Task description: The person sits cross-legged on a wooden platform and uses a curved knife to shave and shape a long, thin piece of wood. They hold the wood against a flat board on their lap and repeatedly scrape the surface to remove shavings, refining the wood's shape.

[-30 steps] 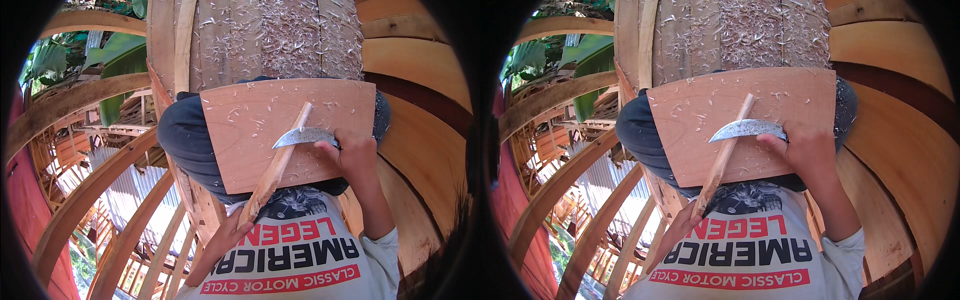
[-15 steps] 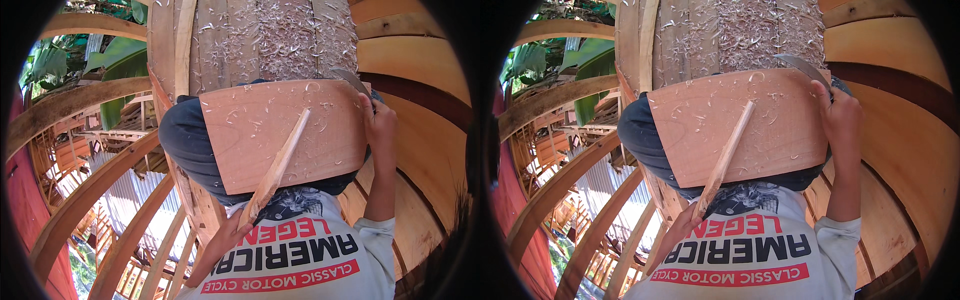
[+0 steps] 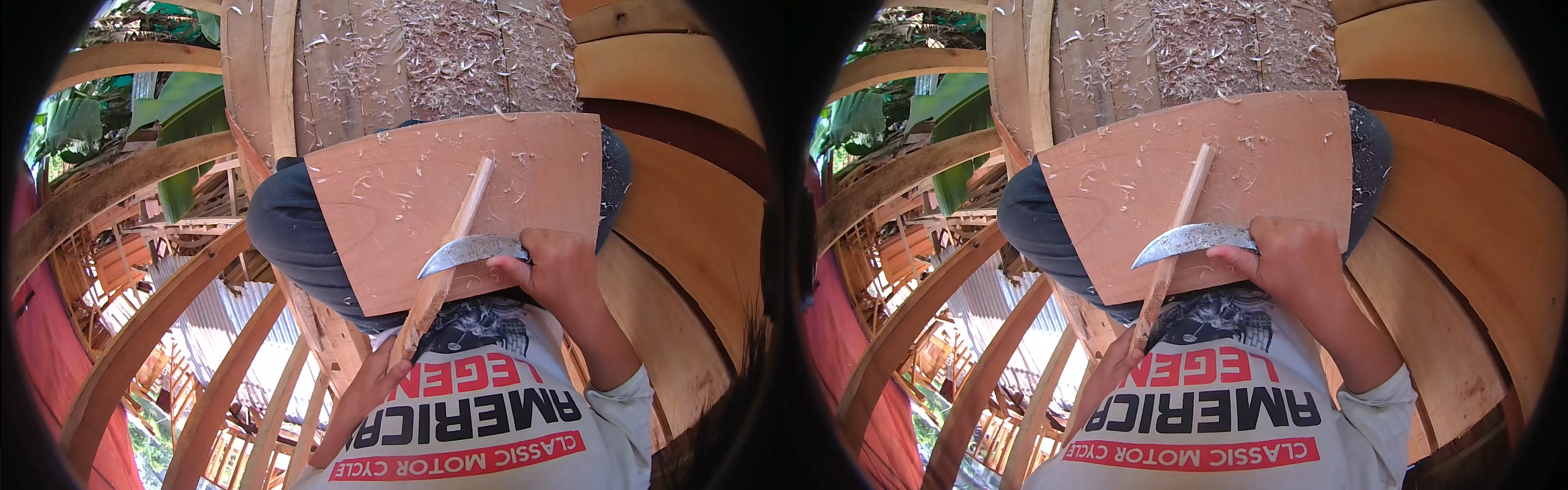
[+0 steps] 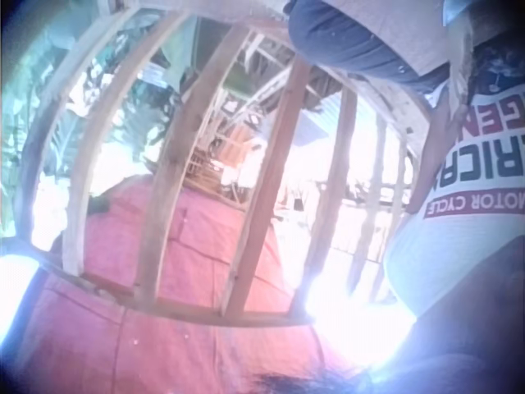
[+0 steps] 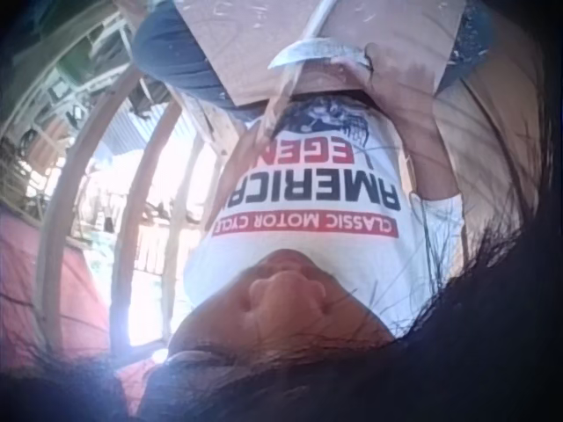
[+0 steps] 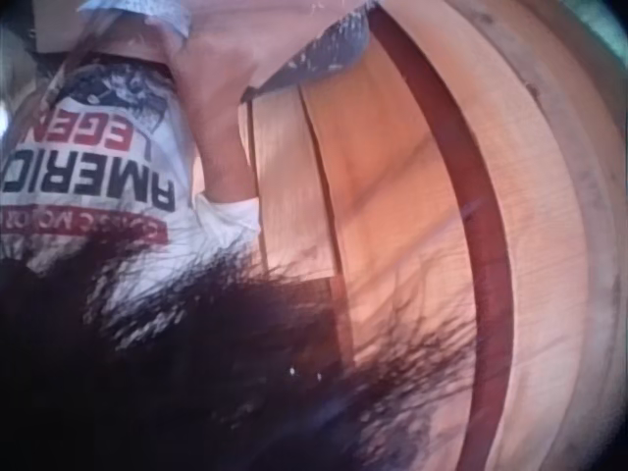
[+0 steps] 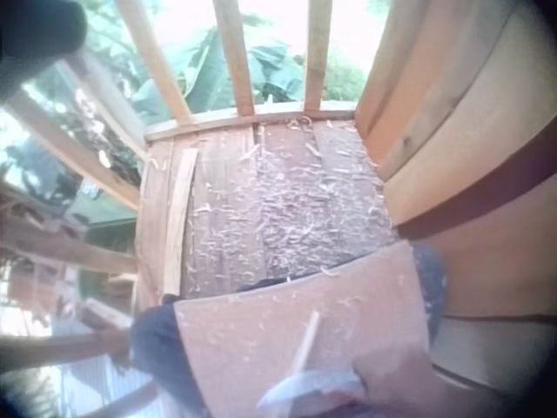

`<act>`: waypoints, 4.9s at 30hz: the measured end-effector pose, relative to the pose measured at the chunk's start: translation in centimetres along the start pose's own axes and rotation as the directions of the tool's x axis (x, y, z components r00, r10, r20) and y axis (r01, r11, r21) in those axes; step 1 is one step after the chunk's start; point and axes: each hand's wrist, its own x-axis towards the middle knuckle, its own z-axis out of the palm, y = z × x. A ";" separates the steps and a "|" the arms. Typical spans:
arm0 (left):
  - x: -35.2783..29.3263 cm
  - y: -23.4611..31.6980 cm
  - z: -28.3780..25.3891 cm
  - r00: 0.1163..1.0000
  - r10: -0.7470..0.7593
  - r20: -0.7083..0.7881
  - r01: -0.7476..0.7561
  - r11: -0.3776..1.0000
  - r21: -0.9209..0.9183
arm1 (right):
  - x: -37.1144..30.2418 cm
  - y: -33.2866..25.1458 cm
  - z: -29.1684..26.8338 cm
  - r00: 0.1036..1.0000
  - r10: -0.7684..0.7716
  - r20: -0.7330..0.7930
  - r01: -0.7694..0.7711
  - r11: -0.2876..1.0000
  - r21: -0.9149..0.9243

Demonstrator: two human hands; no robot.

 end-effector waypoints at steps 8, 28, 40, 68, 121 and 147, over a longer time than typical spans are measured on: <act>0.1 -1.8 -0.3 0.999 0.046 0.011 -0.047 0.995 0.084 | 4.4 7.3 -3.4 0.902 0.311 -0.301 -0.366 0.919 -0.149; 0.6 -1.4 -0.8 0.992 -0.001 0.129 0.019 0.990 -0.139 | 4.8 6.2 -4.1 0.885 0.368 -0.286 -0.389 0.921 -0.020; 0.2 4.0 -0.8 0.980 -0.156 0.122 0.172 0.976 -0.135 | 0.5 -0.2 0.7 0.997 -0.042 -0.072 0.036 0.996 -0.082; 1.1 0.0 -0.7 0.993 -0.006 0.117 0.034 0.971 -0.236 | 4.0 1.0 -0.6 0.984 0.019 -0.179 -0.069 0.960 -0.272; -0.5 -3.1 -0.6 0.963 -0.231 0.141 0.270 0.789 -0.552 | 1.0 -1.8 1.5 0.999 0.036 -0.036 -0.031 0.992 0.119; 0.9 -1.3 -2.6 0.936 -0.201 0.287 0.326 0.801 -0.502 | 3.9 -1.0 1.7 0.989 -0.102 -0.104 0.072 0.962 -0.262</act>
